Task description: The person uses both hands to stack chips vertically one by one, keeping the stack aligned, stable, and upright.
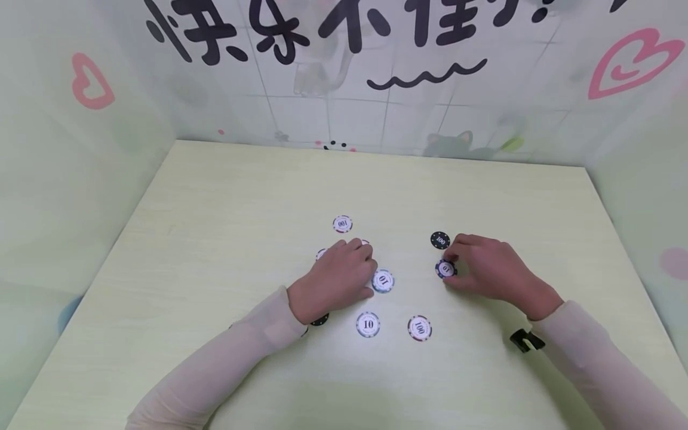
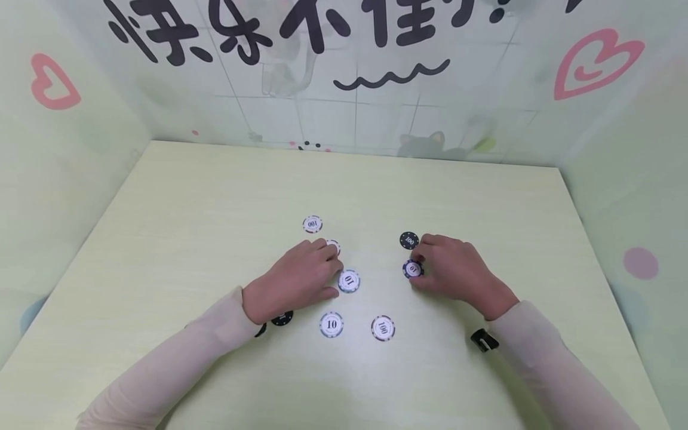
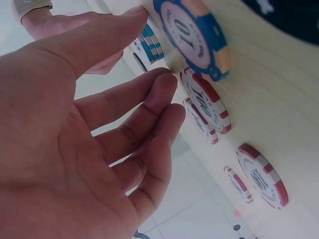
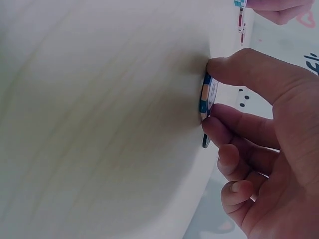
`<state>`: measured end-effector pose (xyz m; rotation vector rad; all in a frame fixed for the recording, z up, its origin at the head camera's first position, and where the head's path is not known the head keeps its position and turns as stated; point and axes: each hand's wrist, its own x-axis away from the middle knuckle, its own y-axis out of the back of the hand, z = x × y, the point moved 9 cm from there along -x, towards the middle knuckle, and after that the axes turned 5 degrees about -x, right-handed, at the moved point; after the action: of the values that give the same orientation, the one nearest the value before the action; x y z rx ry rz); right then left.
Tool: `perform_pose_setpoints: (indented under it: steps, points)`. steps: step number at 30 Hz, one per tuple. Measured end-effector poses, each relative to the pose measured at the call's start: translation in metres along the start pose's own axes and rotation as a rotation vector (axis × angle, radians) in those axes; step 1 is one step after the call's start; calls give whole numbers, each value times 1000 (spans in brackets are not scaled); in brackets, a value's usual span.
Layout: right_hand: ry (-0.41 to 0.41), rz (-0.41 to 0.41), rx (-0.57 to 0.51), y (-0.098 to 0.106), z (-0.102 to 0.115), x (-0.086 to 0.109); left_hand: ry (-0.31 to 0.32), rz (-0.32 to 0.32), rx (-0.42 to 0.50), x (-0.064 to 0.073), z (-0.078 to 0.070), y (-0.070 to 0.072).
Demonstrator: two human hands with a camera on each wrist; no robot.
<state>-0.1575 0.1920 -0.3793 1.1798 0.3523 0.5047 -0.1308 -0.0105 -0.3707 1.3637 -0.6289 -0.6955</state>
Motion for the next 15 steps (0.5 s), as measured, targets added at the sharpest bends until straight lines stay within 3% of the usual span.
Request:
perform_pose_setpoints:
  steps: [8, 15]
  points:
    - [-20, 15, 24, -2, 0, -2, -5, 3, -8, 1, 1, 0]
    - [3, -27, 22, -2, 3, -2, -6, 11, -9, 1, 1, -1]
